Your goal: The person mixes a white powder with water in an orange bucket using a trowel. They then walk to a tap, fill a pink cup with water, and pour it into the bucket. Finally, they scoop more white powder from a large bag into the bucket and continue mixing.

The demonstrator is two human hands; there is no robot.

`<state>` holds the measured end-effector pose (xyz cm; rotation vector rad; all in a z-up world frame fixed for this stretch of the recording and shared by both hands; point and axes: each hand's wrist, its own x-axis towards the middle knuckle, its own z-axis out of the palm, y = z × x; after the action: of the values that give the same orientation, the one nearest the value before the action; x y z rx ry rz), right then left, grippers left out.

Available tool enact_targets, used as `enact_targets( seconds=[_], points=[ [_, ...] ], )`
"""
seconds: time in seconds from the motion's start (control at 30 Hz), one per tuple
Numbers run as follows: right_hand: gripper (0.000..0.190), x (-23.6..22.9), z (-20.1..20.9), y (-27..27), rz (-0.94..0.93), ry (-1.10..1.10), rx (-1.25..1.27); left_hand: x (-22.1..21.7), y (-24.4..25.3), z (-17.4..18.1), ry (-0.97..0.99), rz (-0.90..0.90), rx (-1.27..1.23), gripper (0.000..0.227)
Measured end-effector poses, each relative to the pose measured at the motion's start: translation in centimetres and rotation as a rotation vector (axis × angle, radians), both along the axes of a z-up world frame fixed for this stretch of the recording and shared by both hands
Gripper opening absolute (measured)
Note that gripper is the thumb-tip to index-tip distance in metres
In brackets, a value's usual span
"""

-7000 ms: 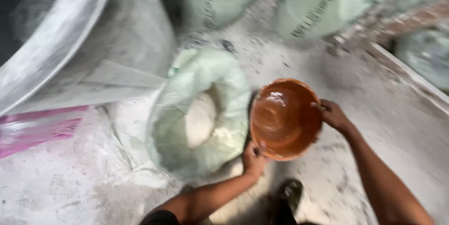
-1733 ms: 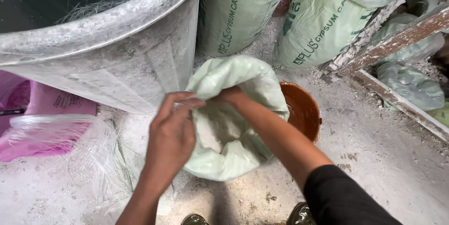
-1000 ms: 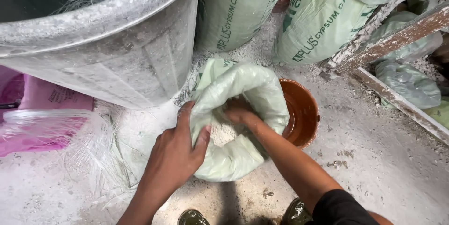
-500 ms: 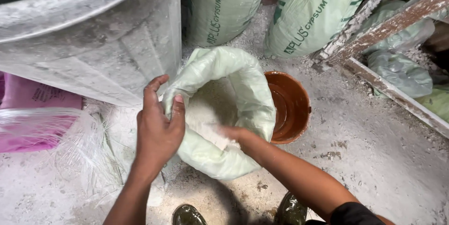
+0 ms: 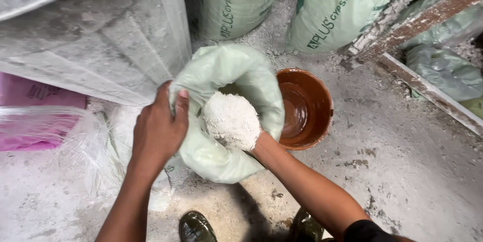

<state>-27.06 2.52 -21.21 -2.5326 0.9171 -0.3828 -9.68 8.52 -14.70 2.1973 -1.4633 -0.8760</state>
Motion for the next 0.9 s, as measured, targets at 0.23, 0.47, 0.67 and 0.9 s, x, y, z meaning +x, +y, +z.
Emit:
enact_targets(
  seconds=[0.23,0.47,0.67,0.9],
  points=[
    [0.02,-8.3,3.8,-2.8,-0.062,-0.105,0.084,1.6,-2.9,-3.8,-0.136,0.109,-0.034,0.053],
    [0.028,-19.5,-5.4,-7.5,-0.123,0.228,-0.004,2.4,-2.6,-4.5,-0.215,0.132,-0.031,0.054],
    [0.03,-23.0,-10.8,-10.9,-0.211,0.052,0.32,1.8,-2.0,-3.4,-0.218,0.074,-0.145,0.051],
    [0.032,-23.6,-10.2,-12.3,-0.429,0.106,0.623,1.8,-1.3,-1.2,-0.143,0.038,-0.083,0.058]
  ],
)
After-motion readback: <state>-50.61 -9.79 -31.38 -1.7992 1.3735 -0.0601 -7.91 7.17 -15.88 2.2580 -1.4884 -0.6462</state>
